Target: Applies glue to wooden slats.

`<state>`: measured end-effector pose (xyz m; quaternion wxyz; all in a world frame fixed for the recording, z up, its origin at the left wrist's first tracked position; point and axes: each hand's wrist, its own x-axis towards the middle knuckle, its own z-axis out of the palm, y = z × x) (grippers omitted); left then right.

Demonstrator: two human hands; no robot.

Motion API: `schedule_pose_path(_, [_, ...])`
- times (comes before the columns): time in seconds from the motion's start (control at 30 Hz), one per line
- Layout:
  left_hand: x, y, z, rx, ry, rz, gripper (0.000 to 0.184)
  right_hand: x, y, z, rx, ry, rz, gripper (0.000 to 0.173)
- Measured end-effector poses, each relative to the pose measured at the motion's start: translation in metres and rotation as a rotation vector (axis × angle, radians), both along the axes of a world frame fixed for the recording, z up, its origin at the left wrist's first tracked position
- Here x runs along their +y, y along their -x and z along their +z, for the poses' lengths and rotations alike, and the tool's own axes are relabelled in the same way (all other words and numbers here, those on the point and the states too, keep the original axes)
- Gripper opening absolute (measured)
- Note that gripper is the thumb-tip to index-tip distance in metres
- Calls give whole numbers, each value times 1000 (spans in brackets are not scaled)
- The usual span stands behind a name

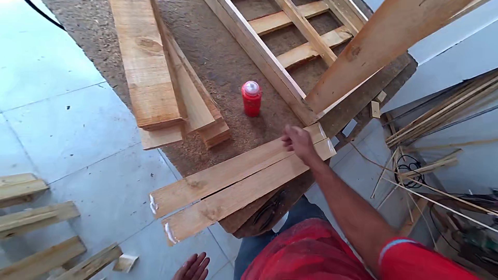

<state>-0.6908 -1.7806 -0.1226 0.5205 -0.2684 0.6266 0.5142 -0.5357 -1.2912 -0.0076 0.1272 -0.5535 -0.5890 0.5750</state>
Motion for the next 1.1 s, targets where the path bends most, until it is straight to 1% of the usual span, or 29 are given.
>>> schedule_pose_path(0.03, [1, -3, -1, 14, 19, 3, 47, 4, -43, 0, -192, -208, 97, 43])
schedule_pose_path(0.07, [4, -7, -2, 33, 39, 8, 46, 13, -86, 2, -368, -341, 203, 48])
schedule_pose_path(0.1, [8, -14, -1, 57, 62, 33, 43, 23, -124, 2, -493, -399, 318, 64])
schedule_pose_path(0.13, [13, -24, 2, 85, 101, 75, 39, 33, -154, -4, -562, -430, 442, 80])
schedule_pose_path(0.17, [21, -33, 9, 107, 140, 105, 38, 40, -178, -14, -577, -474, 573, 94])
schedule_pose_path(0.2, [33, -40, 17, 130, 173, 133, 38, 48, -192, -25, -558, -530, 678, 104])
schedule_pose_path(0.23, [47, -49, 24, 152, 198, 162, 38, 55, -201, -36, -523, -582, 748, 108])
schedule_pose_path(0.3, [74, -73, 39, 224, 232, 242, 39, 70, -212, -55, -442, -685, 814, 104])
schedule_pose_path(0.37, [99, -109, 56, 332, 240, 353, 36, 88, -218, -71, -365, -754, 859, 100])
schedule_pose_path(0.43, [128, -150, 67, 437, 207, 455, 33, 102, -221, -79, -311, -777, 898, 97])
schedule_pose_path(0.5, [165, -190, 76, 465, 140, 528, 34, 111, -227, -81, -246, -800, 918, 96])
schedule_pose_path(0.57, [205, -222, 86, 432, 70, 588, 38, 113, -236, -68, -141, -878, 926, 96])
schedule_pose_path(0.63, [243, -242, 93, 383, -37, 655, 54, 108, -246, -41, -34, -958, 931, 95])
schedule_pose_path(0.7, [273, -249, 98, 340, -181, 713, 72, 91, -255, -5, 54, -995, 936, 94])
schedule_pose_path(0.77, [298, -246, 98, 303, -362, 792, 89, 71, -264, 24, 91, -1025, 930, 90])
schedule_pose_path(0.8, [310, -243, 97, 303, -440, 843, 93, 63, -268, 32, 87, -1040, 926, 90])
schedule_pose_path(0.83, [321, -240, 99, 316, -508, 895, 94, 57, -271, 38, 78, -1052, 917, 91])
schedule_pose_path(0.9, [336, -240, 104, 383, -613, 967, 91, 54, -278, 45, 43, -1010, 899, 93])
schedule_pose_path(0.93, [343, -243, 110, 411, -632, 985, 89, 59, -282, 49, 13, -922, 898, 94])
schedule_pose_path(0.97, [349, -249, 119, 428, -631, 991, 84, 68, -287, 56, -12, -792, 904, 94])
schedule_pose_path(1.03, [355, -270, 138, 428, -651, 980, 74, 96, -303, 71, -49, -456, 928, 90])
schedule_pose_path(1.1, [354, -293, 152, 395, -714, 933, 69, 127, -325, 75, -29, -143, 903, 86])
